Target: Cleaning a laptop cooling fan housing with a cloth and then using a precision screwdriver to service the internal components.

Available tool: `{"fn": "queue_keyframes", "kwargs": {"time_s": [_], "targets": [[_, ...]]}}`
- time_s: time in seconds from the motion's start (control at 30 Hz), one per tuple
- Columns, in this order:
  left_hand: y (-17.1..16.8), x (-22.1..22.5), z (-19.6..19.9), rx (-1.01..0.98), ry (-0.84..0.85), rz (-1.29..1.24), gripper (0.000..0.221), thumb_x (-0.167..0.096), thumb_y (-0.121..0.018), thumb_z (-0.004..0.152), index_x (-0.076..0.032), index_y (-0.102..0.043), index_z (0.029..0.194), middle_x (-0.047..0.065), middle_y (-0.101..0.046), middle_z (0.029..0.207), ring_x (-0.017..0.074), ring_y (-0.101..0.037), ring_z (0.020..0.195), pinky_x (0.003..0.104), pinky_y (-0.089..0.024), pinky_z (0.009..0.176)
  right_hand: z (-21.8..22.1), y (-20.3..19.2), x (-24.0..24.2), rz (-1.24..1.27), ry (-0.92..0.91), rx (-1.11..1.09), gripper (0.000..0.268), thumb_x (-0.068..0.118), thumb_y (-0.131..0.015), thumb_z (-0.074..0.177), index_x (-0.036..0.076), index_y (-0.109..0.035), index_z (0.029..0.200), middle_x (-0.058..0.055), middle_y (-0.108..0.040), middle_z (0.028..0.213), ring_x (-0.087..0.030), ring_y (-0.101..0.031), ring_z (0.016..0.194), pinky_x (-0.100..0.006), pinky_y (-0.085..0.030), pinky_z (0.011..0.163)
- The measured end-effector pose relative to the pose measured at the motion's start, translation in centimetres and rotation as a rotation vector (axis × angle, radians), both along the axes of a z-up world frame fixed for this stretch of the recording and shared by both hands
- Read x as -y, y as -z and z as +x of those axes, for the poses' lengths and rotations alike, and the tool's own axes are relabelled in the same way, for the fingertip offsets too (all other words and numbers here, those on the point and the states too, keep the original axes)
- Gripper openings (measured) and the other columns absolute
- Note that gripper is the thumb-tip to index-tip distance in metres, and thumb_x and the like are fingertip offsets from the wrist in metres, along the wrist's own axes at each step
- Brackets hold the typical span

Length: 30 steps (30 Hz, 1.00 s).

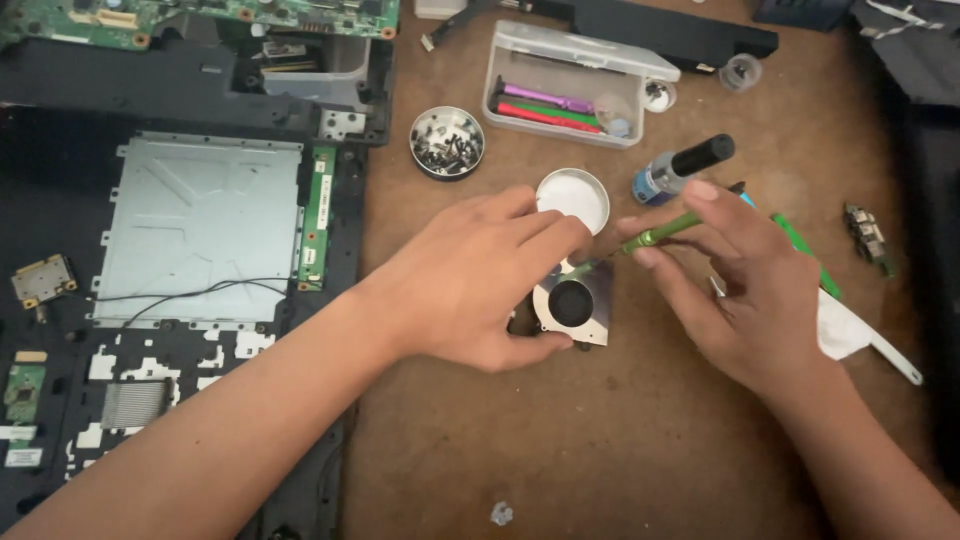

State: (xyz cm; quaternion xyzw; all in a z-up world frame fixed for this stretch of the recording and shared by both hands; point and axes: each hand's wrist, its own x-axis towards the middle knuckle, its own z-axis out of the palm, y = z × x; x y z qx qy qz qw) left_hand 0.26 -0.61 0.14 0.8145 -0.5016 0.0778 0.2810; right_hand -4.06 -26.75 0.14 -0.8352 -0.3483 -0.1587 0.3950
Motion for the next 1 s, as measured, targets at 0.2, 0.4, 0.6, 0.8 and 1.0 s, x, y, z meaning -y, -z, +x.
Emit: {"fn": "queue_keyframes", "kwargs": {"time_s": [0.2, 0.4, 0.6, 0.8, 1.0], "targets": [[-0.2, 0.0, 0.0, -0.015, 0.0, 0.029, 0.06, -0.048, -0.079, 0.079, -0.006, -0.054, 0.115, 0.008, -0.068, 0.1, 0.0355, -0.057, 0.09, 0.052, -0.048, 0.066, -0.3, -0.8, -0.9, -0.045, 0.058, 0.005, 0.068, -0.009, -0.064, 0.105, 0.013, -0.026, 0.156, -0.024, -0.072, 0.126, -0.032, -0.075, 0.12, -0.033, -0.065, 0.093], [-0.1, 0.1, 0.0, -0.023, -0.006, 0.031, 0.06, -0.048, -0.079, 0.078, -0.006, -0.054, 0.113, 0.007, -0.067, 0.096, 0.0341, -0.055, 0.086, 0.05, -0.046, 0.065, 0.5, 2.7, -0.1, 0.135, 0.07, 0.004, 0.075, -0.013, -0.074, 0.1, 0.019, -0.035, 0.156, -0.019, -0.059, 0.125, -0.028, -0.073, 0.106, -0.034, -0.066, 0.093], [-0.1, 0.1, 0.0, -0.023, -0.008, 0.03, 0.06, -0.047, -0.081, 0.078, -0.007, -0.054, 0.113, 0.006, -0.066, 0.095, 0.0321, -0.055, 0.084, 0.05, -0.046, 0.06, 0.0, -0.3, -0.8, 0.077, -0.069, -0.028, 0.077, -0.017, -0.057, 0.106, 0.02, -0.021, 0.163, -0.028, -0.067, 0.128, -0.035, -0.076, 0.116, -0.046, -0.068, 0.107], [-0.2, 0.1, 0.0, -0.015, -0.011, 0.049, 0.062, -0.048, -0.082, 0.078, -0.006, -0.054, 0.114, 0.007, -0.067, 0.098, 0.0326, -0.056, 0.086, 0.05, -0.048, 0.062, 0.2, 1.0, -0.3, 0.033, 0.086, 0.044, 0.067, -0.006, -0.072, 0.105, 0.017, -0.035, 0.155, -0.016, -0.074, 0.12, -0.022, -0.078, 0.109, -0.02, -0.057, 0.065], [-0.2, 0.1, 0.0, -0.036, -0.01, 0.06, 0.06, -0.049, -0.082, 0.078, -0.008, -0.054, 0.112, 0.006, -0.067, 0.096, 0.0325, -0.055, 0.085, 0.051, -0.047, 0.063, 0.1, 1.0, -0.3, 0.037, 0.075, 0.038, 0.062, -0.011, -0.071, 0.104, 0.015, -0.041, 0.152, -0.018, -0.074, 0.112, -0.023, -0.08, 0.107, -0.02, -0.055, 0.07]]}}
